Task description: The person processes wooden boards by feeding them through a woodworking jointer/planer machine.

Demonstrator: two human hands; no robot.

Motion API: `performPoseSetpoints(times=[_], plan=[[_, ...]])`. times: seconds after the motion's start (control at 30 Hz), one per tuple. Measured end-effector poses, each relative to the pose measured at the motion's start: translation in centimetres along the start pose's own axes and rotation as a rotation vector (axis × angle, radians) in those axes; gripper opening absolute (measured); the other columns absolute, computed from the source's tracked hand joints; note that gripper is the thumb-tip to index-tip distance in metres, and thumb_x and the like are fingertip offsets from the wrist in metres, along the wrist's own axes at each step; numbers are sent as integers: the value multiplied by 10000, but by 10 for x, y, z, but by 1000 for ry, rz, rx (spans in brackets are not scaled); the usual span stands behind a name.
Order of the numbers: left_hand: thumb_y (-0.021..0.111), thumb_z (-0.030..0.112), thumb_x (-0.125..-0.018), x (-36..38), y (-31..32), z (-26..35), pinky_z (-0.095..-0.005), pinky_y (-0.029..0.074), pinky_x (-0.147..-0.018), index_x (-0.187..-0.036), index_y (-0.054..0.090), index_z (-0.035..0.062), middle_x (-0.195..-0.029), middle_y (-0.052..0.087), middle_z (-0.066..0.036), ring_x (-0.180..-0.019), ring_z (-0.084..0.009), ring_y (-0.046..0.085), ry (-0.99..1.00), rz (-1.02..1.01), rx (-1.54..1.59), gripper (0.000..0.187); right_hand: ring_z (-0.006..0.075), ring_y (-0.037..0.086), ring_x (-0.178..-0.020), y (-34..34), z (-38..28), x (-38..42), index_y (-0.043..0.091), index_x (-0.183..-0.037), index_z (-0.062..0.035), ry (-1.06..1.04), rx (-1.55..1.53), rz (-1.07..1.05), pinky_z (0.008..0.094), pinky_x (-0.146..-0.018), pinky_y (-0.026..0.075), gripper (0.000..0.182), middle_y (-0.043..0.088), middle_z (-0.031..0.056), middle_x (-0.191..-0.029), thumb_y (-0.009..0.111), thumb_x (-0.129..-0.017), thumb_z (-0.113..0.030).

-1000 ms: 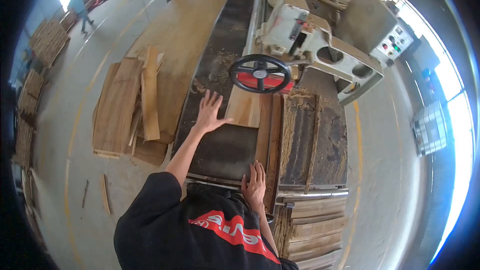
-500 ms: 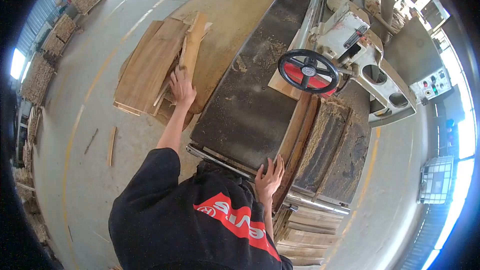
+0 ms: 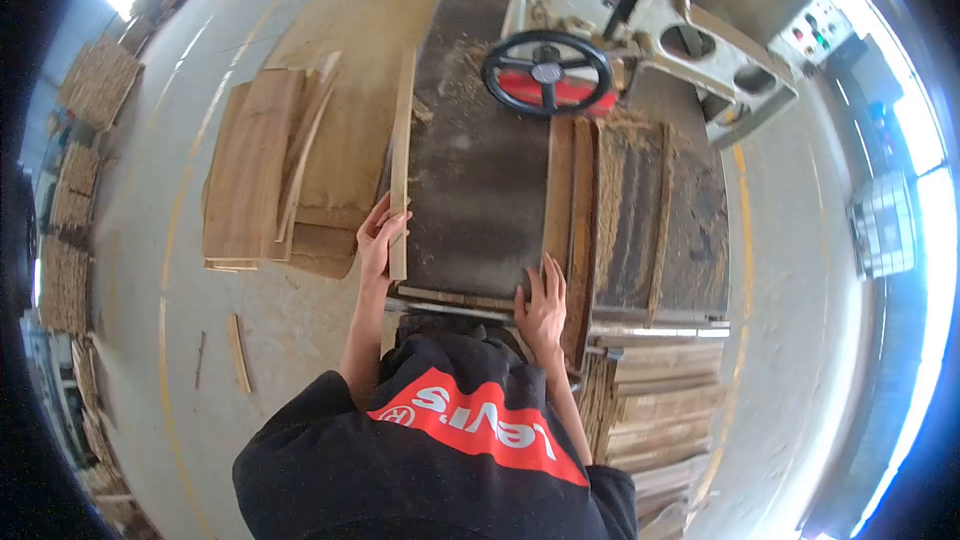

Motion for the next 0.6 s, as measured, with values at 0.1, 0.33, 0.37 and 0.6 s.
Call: performPoseSetpoints(times=[0.1,0.33,0.37,0.6], plan=[[753,131,-971,33,35,-19,-305,604,-854,-1507,542,-26,-1316,719,-141,-1078,-191,729,-168,-70,16,598,451,475,-1412,0,1,1,638,-1281,13,-21,-1,11,517,-1173,417,369,494,246,-1525,695,-938,-112],[868,322,-834,82,93,-18,-421,536,-984,-1461,551,-104,-1307,679,-256,-1157,-320,676,190,-118,-908,822,455,496,-1394,-3,8,8,568,-1368,41,34,-105,43,525,-1154,419,380,558,259,-1456,592,-1038,-147],[869,350,-819,85,101,-18,-457,513,-1023,-1455,553,-107,-1329,657,-278,-1214,-362,650,206,-130,-943,844,453,497,-1394,-4,10,6,554,-1386,43,64,-156,51,524,-1151,419,391,566,261,-1445,570,-1054,-162],[934,591,-620,142,130,-33,-639,253,-1192,-1592,284,-113,-1628,265,-392,-1553,-534,190,354,-617,-1348,1364,441,516,-1378,-6,14,11,502,-1448,29,105,-294,65,509,-1144,422,448,602,233,-1413,470,-1107,-260]])
Point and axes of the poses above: each hand's wrist, its own x-axis away from the middle knuckle, its own y-axis out of the palm, z = x × y, the point moved 7 cm from there along -x, towards the middle knuckle
